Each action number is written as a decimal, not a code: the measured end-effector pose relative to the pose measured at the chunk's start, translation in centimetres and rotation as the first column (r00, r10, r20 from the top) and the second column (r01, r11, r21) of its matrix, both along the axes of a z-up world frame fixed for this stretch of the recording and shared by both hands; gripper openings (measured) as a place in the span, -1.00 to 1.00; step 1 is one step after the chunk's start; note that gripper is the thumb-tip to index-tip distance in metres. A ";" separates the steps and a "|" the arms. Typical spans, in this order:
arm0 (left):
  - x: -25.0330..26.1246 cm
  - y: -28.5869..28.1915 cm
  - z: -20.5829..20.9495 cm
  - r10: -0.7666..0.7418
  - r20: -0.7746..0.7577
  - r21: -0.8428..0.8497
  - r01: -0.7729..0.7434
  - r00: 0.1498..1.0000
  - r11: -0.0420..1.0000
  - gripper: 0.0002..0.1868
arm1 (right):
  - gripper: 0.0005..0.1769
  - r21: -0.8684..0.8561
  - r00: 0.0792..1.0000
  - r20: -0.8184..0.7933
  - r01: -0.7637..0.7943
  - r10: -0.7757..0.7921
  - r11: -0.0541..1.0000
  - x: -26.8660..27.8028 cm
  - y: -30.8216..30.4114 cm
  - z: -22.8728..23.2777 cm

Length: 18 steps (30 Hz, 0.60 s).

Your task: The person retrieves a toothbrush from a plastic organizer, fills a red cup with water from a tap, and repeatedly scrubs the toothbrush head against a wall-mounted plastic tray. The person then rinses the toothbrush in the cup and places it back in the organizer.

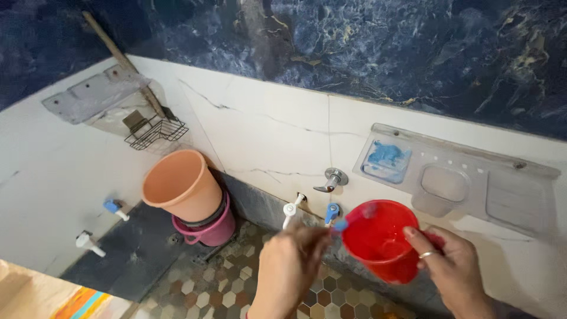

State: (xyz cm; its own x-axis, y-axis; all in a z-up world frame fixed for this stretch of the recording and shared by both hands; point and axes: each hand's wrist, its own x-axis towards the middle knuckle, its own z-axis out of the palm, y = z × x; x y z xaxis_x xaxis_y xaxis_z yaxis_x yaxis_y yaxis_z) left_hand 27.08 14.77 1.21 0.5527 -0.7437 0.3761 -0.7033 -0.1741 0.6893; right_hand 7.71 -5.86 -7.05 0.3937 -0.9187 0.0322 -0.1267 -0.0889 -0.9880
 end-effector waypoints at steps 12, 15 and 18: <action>0.0 -1.6 3.8 -0.133 0.128 0.412 0.069 0.983 0.909 -0.79 | -0.68 -0.190 0.984 -0.120 -0.150 0.129 0.970 1.8 0.0 1.6; 0.9 -1.3 5.5 0.048 0.134 0.052 -0.055 0.990 0.997 -0.83 | -0.63 -0.041 0.993 0.022 -0.116 0.117 0.992 1.5 -1.3 1.1; 1.1 -3.0 5.9 0.286 -0.003 0.016 -0.286 0.958 0.958 -0.74 | -0.63 0.048 0.996 0.036 -0.085 0.083 0.995 1.5 -2.5 0.7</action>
State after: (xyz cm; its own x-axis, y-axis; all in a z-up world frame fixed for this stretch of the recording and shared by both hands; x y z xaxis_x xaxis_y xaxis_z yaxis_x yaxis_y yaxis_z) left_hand 28.20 11.81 7.16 0.7448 -0.5604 0.3622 -0.6191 -0.3780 0.6883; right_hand 9.24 -8.32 -6.31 0.4692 -0.8831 0.0019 -0.0868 -0.0483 -0.9951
